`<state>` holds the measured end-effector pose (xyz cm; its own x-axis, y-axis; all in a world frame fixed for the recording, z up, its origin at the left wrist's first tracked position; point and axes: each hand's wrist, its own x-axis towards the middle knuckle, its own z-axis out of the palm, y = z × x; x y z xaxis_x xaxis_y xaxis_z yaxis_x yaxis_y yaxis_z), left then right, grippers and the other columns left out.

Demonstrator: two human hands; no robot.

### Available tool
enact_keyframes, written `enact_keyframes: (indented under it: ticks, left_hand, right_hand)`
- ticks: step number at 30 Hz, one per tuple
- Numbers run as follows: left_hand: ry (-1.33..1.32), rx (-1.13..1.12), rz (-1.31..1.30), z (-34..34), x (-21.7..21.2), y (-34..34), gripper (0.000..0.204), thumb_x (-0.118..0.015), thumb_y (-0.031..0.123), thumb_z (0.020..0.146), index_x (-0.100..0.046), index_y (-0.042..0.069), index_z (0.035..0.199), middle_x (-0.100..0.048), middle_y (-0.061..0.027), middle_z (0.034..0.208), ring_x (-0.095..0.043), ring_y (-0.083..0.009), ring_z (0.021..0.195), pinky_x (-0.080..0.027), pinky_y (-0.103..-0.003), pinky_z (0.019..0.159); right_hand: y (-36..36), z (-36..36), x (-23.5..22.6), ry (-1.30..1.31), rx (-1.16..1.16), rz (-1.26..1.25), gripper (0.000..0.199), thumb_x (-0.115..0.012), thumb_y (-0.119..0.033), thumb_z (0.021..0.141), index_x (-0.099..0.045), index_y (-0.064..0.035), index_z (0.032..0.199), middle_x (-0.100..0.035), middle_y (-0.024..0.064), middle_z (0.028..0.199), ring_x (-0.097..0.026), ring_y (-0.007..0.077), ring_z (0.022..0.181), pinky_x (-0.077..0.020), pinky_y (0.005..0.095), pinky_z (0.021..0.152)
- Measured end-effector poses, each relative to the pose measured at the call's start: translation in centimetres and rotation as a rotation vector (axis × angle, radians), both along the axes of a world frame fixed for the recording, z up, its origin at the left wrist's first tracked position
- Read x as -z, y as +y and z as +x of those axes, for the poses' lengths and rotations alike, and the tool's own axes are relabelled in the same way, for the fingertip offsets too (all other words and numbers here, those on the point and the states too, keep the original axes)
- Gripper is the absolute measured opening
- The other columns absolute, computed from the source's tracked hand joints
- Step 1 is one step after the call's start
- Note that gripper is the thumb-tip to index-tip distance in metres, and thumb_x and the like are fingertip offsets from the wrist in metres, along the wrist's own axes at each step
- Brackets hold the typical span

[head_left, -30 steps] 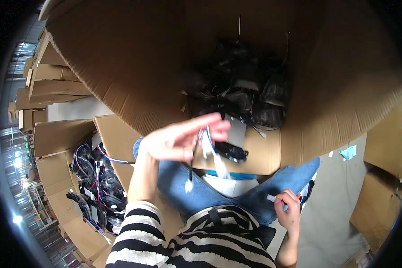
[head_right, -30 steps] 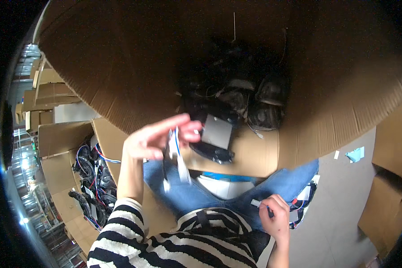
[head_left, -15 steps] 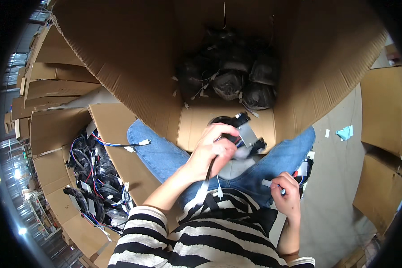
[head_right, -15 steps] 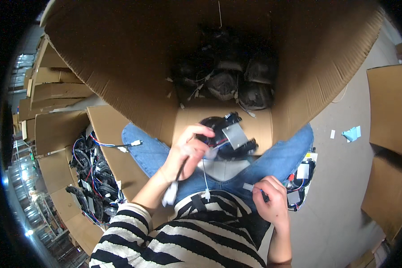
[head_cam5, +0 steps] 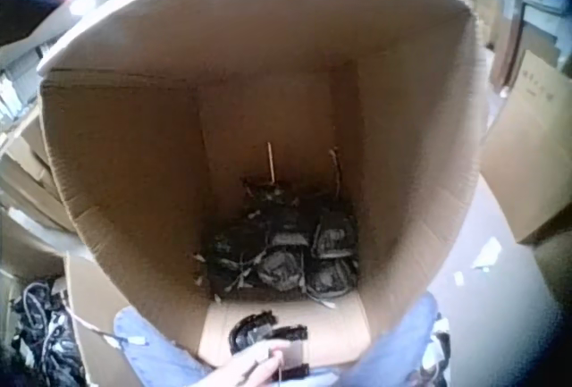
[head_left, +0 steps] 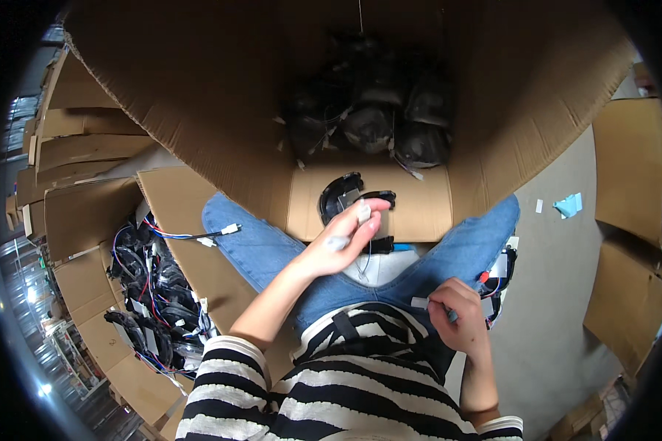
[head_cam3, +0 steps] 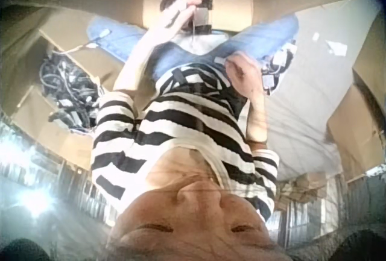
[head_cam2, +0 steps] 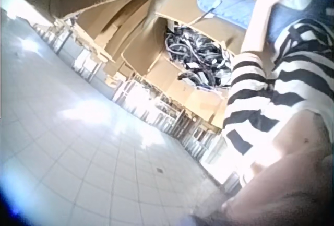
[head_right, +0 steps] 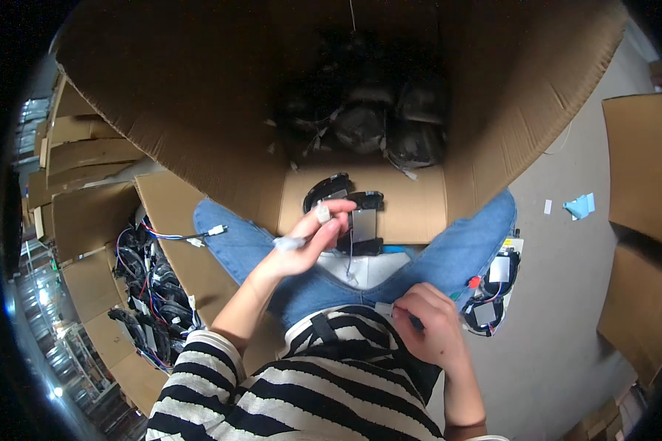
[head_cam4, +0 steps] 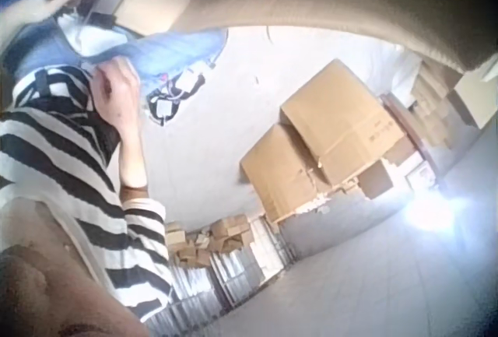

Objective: The person sits on the floor and repeatedly picks up black electronic components from a cardboard box. They connect white plastic connectors to the wires on each component, then place the assembled units back into the box. The process is repeated for multiple items.

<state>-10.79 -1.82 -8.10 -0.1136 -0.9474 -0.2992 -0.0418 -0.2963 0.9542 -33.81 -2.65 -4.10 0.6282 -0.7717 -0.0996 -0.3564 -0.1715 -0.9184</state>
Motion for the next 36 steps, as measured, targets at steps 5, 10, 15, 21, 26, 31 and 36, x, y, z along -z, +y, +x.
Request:
enact_keyframes:
  ticks: [5, 10, 15, 21, 26, 31, 36]
  left_hand:
    - [0.168, 0.259, -0.151, -0.2, -3.9, 1.8, 0.025, -0.039, 0.012, 0.088, -0.046, -0.002, 0.108, -0.051, -0.0085, 0.085, -0.051, -0.0172, 0.074, -0.042, -0.026, 0.066]
    - [-0.088, 0.32, -0.265, -1.7, -5.3, 3.7, 0.037, -0.055, -0.001, 0.069, -0.049, -0.001, 0.106, -0.057, -0.0155, 0.084, -0.058, -0.0267, 0.067, -0.047, -0.033, 0.059]
    - [-0.199, 0.313, -0.404, -2.5, -4.9, 4.5, 0.056, -0.059, -0.002, 0.053, -0.046, -0.002, 0.108, -0.056, -0.0137, 0.075, -0.056, -0.03, 0.065, -0.046, -0.034, 0.056]
    - [-0.472, 0.261, -0.497, -2.7, -4.7, 4.6, 0.051, -0.056, 0.002, 0.056, -0.047, -0.003, 0.106, -0.046, -0.0074, 0.061, -0.049, -0.0227, 0.051, -0.04, -0.032, 0.047]
    - [-0.627, 0.231, -0.555, -3.3, -4.2, 4.7, 0.045, -0.051, 0.002, 0.061, -0.047, -0.004, 0.106, -0.041, -0.0051, 0.058, -0.045, -0.019, 0.048, -0.037, -0.029, 0.044]
    - [-0.573, 0.24, -0.492, -3.1, -3.9, 4.3, 0.05, -0.054, 0.003, 0.06, -0.045, -0.004, 0.109, -0.047, -0.0083, 0.066, -0.05, -0.0237, 0.054, -0.041, -0.031, 0.048]
    - [-0.315, 0.237, -0.269, -3.1, -4.4, 4.6, 0.061, -0.062, 0.001, 0.06, -0.038, 0.0, 0.116, -0.048, -0.015, 0.087, -0.053, -0.0339, 0.07, -0.045, -0.036, 0.059]
  right_hand:
    - [-0.4, -0.2, -2.8, -0.09, -0.075, 0.205, 0.009, -0.057, 0.006, 0.062, -0.053, 0.0014, 0.068, -0.053, 0.0098, 0.065, -0.051, 0.0248, 0.06, -0.0413, 0.0306, 0.054]
    - [-0.4, 0.5, -5.0, -0.145, -0.102, 0.322, 0.007, -0.057, 0.003, 0.065, -0.054, 0.0005, 0.07, -0.053, 0.0092, 0.065, -0.051, 0.0235, 0.059, -0.0406, 0.0301, 0.053]
    - [0.1, 1.8, -5.1, -0.129, -0.033, 0.267, 0.006, -0.057, 0.001, 0.066, -0.052, -0.0003, 0.07, -0.051, 0.0079, 0.062, -0.048, 0.0228, 0.054, -0.0382, 0.0303, 0.05]
    - [1.4, 2.2, -4.7, 0.02, 0.067, 0.006, 0.01, -0.058, 0.002, 0.063, -0.05, -0.0023, 0.068, -0.047, 0.0069, 0.059, -0.046, 0.0221, 0.052, -0.036, 0.0309, 0.045]
    - [1.7, 2.7, -4.4, 0.093, 0.101, -0.12, 0.013, -0.059, 0.002, 0.062, -0.049, -0.0032, 0.069, -0.046, 0.0067, 0.06, -0.045, 0.023, 0.051, -0.035, 0.0324, 0.044]
    - [1.5, 3.2, -3.3, 0.075, 0.114, -0.152, 0.012, -0.058, 0.003, 0.062, -0.049, -0.0027, 0.068, -0.046, 0.0071, 0.06, -0.045, 0.0236, 0.051, -0.0354, 0.0327, 0.045]
    - [0.8, 2.2, -3.4, 0.046, 0.077, -0.059, 0.011, -0.056, 0.005, 0.061, -0.05, -0.0007, 0.068, -0.048, 0.008, 0.061, -0.047, 0.0241, 0.053, -0.0369, 0.0315, 0.047]
